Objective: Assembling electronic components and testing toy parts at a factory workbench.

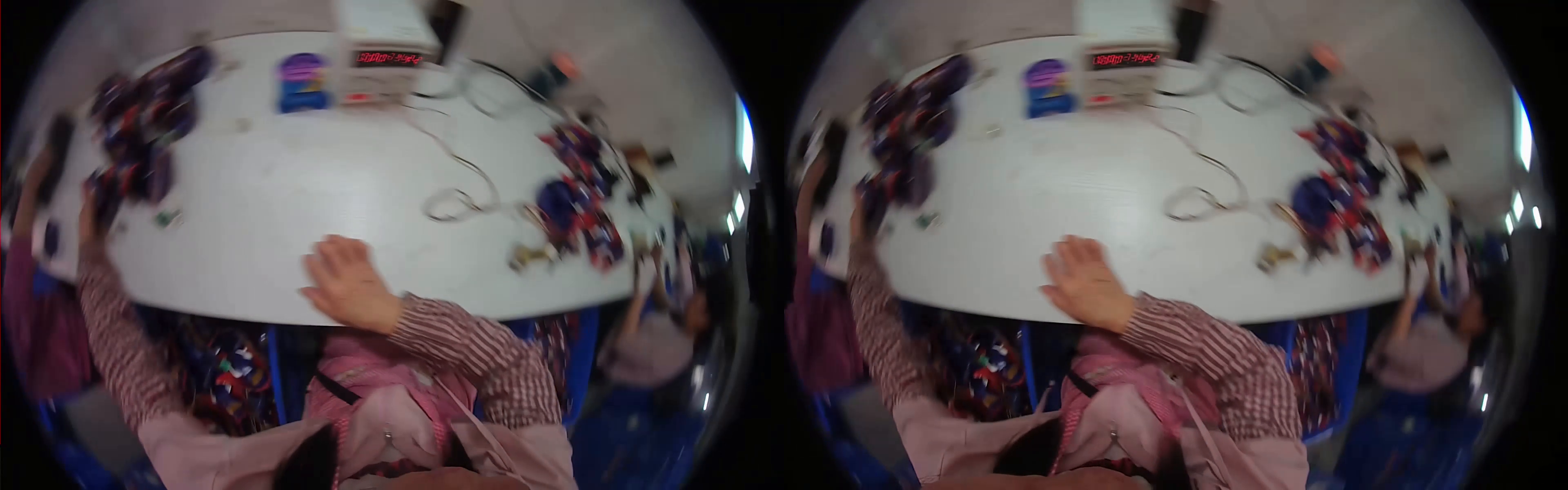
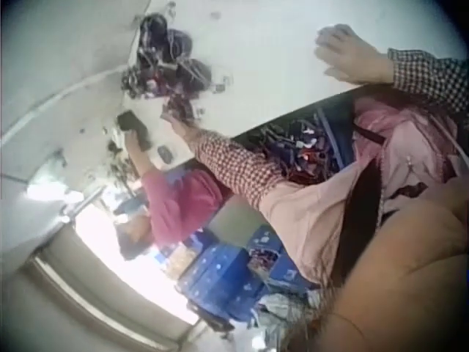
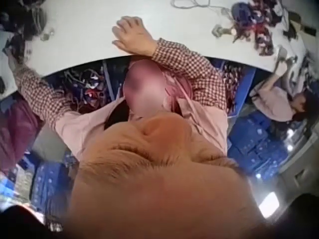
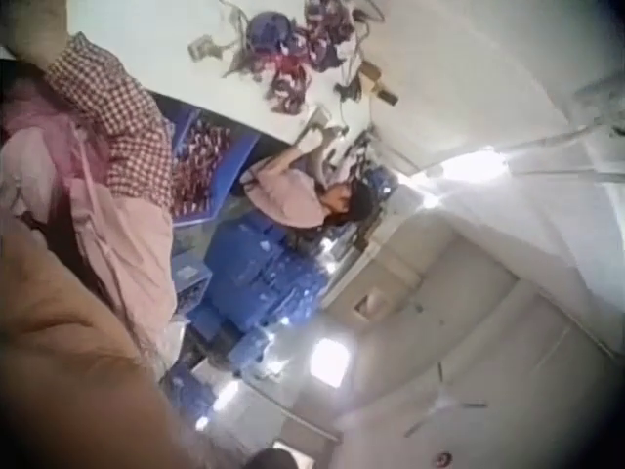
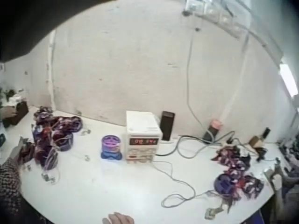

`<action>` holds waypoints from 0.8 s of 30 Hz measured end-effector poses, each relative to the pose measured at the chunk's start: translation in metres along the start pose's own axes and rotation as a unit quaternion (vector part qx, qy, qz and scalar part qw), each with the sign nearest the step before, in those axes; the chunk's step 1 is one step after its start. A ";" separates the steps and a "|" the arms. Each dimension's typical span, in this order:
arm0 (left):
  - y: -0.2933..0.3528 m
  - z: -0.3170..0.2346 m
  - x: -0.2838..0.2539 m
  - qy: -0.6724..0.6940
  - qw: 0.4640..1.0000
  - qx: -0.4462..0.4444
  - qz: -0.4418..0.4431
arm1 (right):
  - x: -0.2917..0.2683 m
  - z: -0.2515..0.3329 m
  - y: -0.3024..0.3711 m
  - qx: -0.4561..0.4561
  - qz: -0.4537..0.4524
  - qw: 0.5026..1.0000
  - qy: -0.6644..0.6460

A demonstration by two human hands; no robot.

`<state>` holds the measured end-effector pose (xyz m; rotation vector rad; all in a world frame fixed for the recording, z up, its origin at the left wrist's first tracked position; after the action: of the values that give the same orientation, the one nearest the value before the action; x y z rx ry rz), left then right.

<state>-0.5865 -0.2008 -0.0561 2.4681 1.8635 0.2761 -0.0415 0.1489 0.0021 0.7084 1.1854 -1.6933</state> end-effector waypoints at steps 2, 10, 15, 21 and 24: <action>0.016 0.023 0.067 0.206 0.973 -0.003 0.103 | 0.000 -0.007 0.003 0.028 0.003 1.000 0.003; -0.015 -0.013 -0.098 0.134 0.913 -0.121 0.365 | -0.031 -0.001 0.025 -0.047 -0.120 0.988 -0.089; 0.080 -0.002 0.019 -0.545 0.730 0.343 -0.230 | -0.082 0.000 0.085 -0.060 -0.214 0.949 -0.224; 0.321 -0.053 0.390 -0.289 0.893 0.246 0.243 | -0.206 -0.095 0.184 0.152 -0.330 0.924 -0.119; 0.416 -0.067 0.539 -0.267 0.731 0.436 0.453 | -0.239 -0.159 0.221 0.266 -0.428 0.834 -0.225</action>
<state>-0.0594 0.1935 0.1310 3.2308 0.4105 -1.4631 0.2503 0.3571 0.0563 0.0038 0.6960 -2.8146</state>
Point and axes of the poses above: each hand's wrist, its own y-axis away from the middle knuckle, its own x-axis out of the palm, z = x × y, the point moved 3 cm from there along -y, towards the middle knuckle, and after that the axes turned 2 degrees about x, right-handed, at the moved point
